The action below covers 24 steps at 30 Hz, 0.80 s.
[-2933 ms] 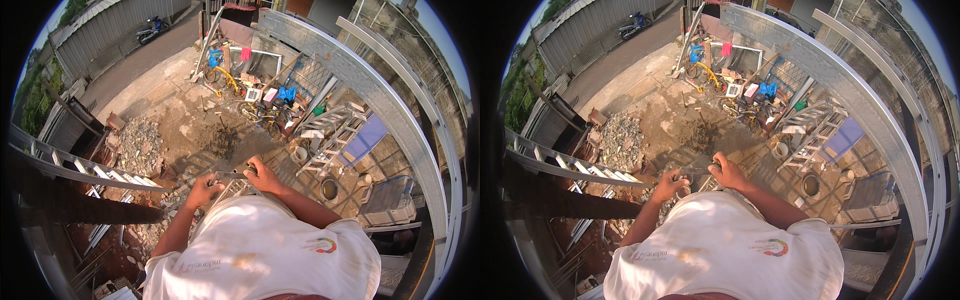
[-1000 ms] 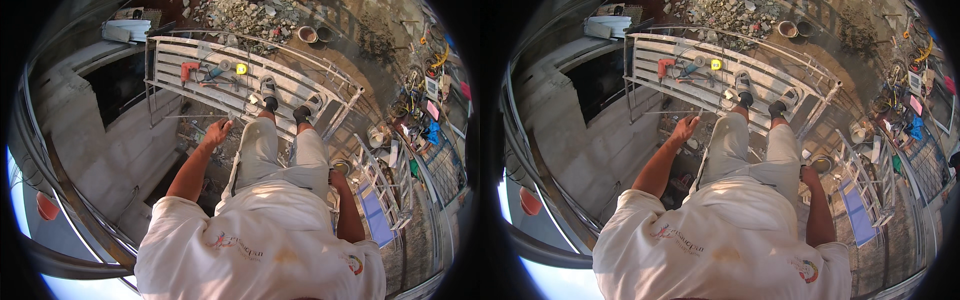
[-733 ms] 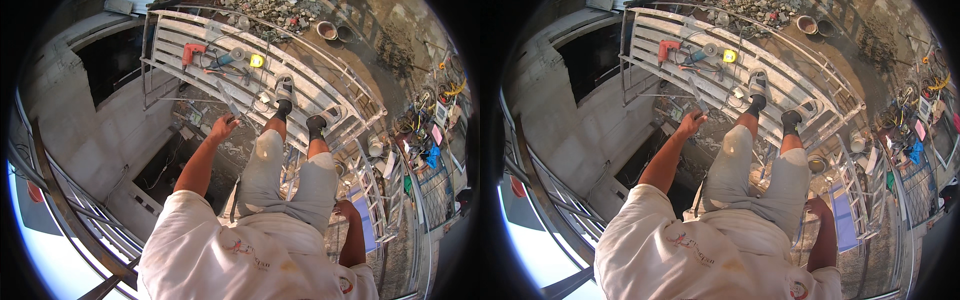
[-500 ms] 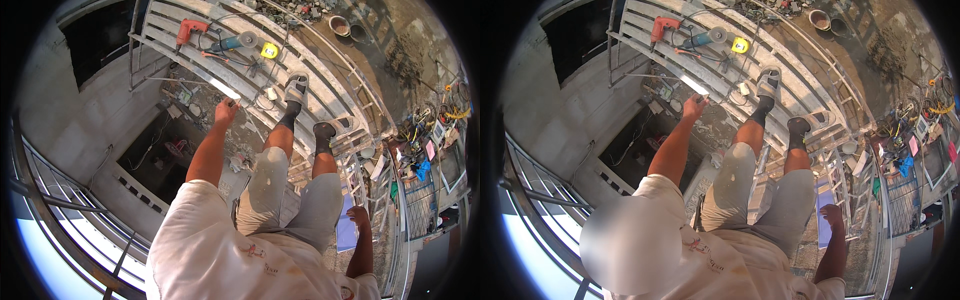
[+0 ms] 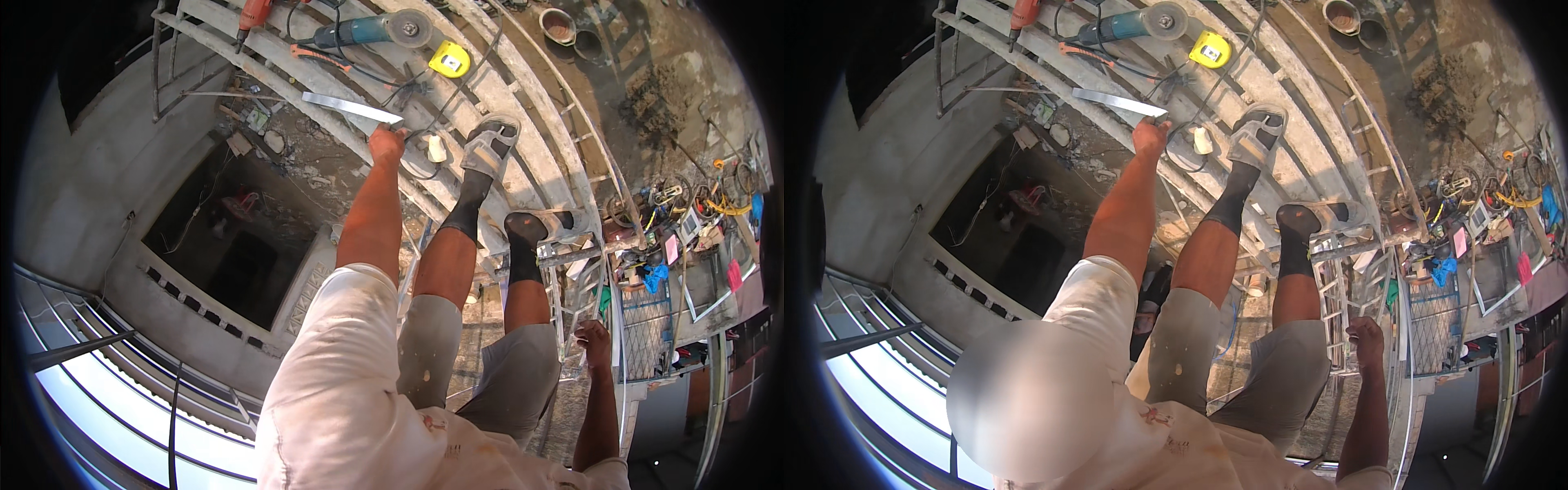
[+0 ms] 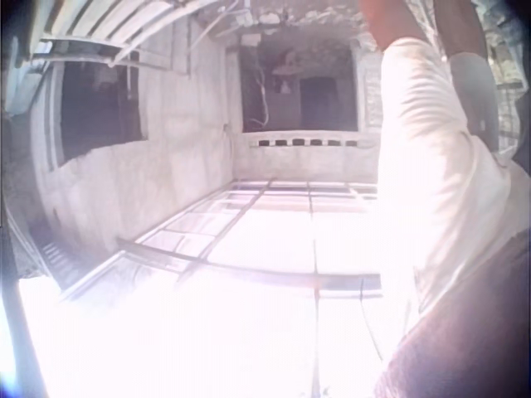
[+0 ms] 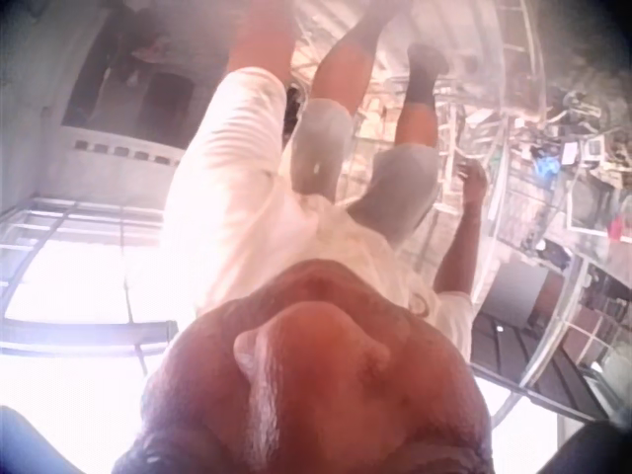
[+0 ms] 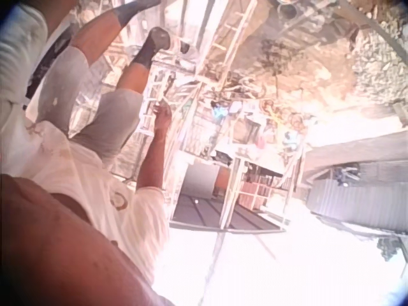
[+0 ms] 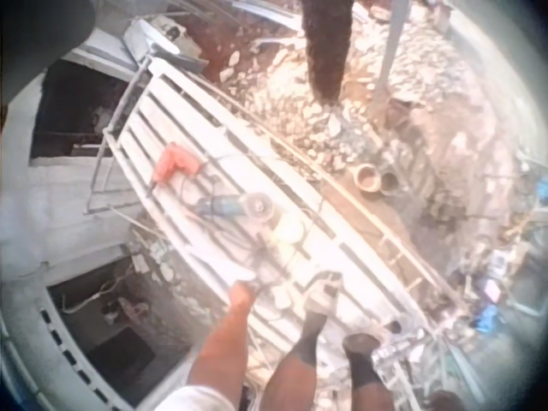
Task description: The person marks a metal frame with a pencil, then uses an angle grinder to cut the frame along the marked line. After cutting, the person repositions the frame and continues grinding the metal edge.
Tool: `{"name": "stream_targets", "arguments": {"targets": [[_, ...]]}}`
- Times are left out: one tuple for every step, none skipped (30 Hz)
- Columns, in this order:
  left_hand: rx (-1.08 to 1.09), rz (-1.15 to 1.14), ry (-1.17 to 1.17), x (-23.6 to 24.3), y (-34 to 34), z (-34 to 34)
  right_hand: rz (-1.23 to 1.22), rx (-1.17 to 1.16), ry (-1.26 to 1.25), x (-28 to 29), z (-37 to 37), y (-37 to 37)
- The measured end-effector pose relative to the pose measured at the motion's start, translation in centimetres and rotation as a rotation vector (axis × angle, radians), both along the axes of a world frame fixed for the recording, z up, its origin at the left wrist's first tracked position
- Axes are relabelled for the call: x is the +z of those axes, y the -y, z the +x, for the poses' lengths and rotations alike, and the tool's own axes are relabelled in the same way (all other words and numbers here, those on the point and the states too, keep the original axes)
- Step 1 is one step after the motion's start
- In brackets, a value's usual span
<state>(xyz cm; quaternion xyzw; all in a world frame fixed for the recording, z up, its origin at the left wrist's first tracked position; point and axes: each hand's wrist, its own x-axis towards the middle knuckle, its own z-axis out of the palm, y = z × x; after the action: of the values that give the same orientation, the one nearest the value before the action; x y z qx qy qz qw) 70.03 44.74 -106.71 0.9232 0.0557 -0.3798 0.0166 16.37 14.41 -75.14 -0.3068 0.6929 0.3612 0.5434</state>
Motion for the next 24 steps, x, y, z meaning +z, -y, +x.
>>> {"name": "stream_targets", "arguments": {"targets": [[-0.014, -0.01, -0.014, -0.6, 0.2, -0.2, -0.009, -0.002, 0.002, -0.2, 0.0, -0.1], [-0.029, 0.002, -0.077, -1.4, 0.5, -0.2, -0.02, -0.005, 0.005, -0.4, 0.0, -0.2], [-0.059, -0.007, -0.076, -2.0, -0.1, -0.2, -0.02, -0.003, 0.014, -0.7, 0.1, -0.2], [-0.089, -0.017, -0.073, -2.7, -0.5, -0.3, -0.023, -0.009, 0.02, -1.1, 0.2, -0.2], [-0.119, -0.028, -0.07, -3.3, -0.9, -0.3, -0.019, -0.003, 0.024, -1.5, 0.3, -0.1], [-0.124, -0.032, -0.069, -3.8, -1.1, -0.4, -0.015, -0.001, 0.024, -1.6, 0.7, -0.1], [-0.129, -0.035, -0.065, -4.2, -1.4, -0.6, -0.011, 0.002, 0.025, -1.8, 1.1, -0.1], [-0.133, -0.038, -0.059, -4.4, -1.6, -0.6, -0.005, 0.016, 0.027, -2.1, 1.6, -0.1], [-0.182, -0.017, -0.073, -4.4, -1.6, -0.4, -0.002, 0.026, 0.027, -2.0, 2.6, 0.0], [-0.23, 0.006, -0.085, -4.1, -1.7, -0.2, 0.001, 0.038, 0.029, -2.0, 3.3, 0.1], [-0.278, 0.03, -0.094, -3.8, -1.9, 0.0, 0.004, 0.029, 0.034, -2.2, 3.3, -0.2], [-0.186, 0.001, -0.025, -2.8, -0.9, 0.1, -0.005, 0.02, 0.032, -2.3, 3.2, -0.5], [-0.1, -0.036, 0.035, -1.1, 1.2, 0.4, -0.021, 0.003, 0.021, -1.8, 3.1, -0.9], [-0.012, -0.065, 0.101, 0.4, 3.1, 1.2, -0.028, 0.001, 0.021, -1.5, 3.2, -1.1], [0.035, -0.114, 0.176, 1.2, 4.1, 2.4, -0.027, 0.006, 0.034, -1.8, 3.6, -1.1], [0.08, -0.165, 0.25, 1.6, 4.8, 3.7, -0.027, 0.008, 0.045, -2.1, 3.8, -1.2], [0.124, -0.219, 0.322, 2.0, 5.6, 4.9, -0.025, 0.007, 0.055, -2.2, 3.8, -1.3], [0.138, -0.185, 0.394, 2.2, 6.5, 6.2, -0.024, 0.007, 0.069, -2.4, 3.6, -1.4], [0.151, -0.138, 0.466, 2.0, 7.0, 7.6, -0.01, 0.006, 0.081, -2.8, 3.3, -1.4], [0.163, -0.092, 0.536, 1.9, 7.6, 9.0, -0.002, 0.011, 0.087, -3.2, 3.1, -1.6], [0.1, -0.108, 0.601, 1.8, 8.3, 10.3, -0.002, 0.019, 0.084, -3.3, 3.1, -1.6], [0.036, -0.122, 0.665, 1.8, 9.1, 11.5, -0.001, 0.026, 0.079, -3.3, 3.0, -1.5], [-0.028, -0.135, 0.728, 1.6, 9.7, 12.7, 0.0, 0.033, 0.073, -3.4, 3.0, -1.5], [-0.215, -0.183, 0.818, 1.0, 10.0, 13.8, -0.018, 0.032, 0.095, -3.6, 2.8, -1.5]]}}
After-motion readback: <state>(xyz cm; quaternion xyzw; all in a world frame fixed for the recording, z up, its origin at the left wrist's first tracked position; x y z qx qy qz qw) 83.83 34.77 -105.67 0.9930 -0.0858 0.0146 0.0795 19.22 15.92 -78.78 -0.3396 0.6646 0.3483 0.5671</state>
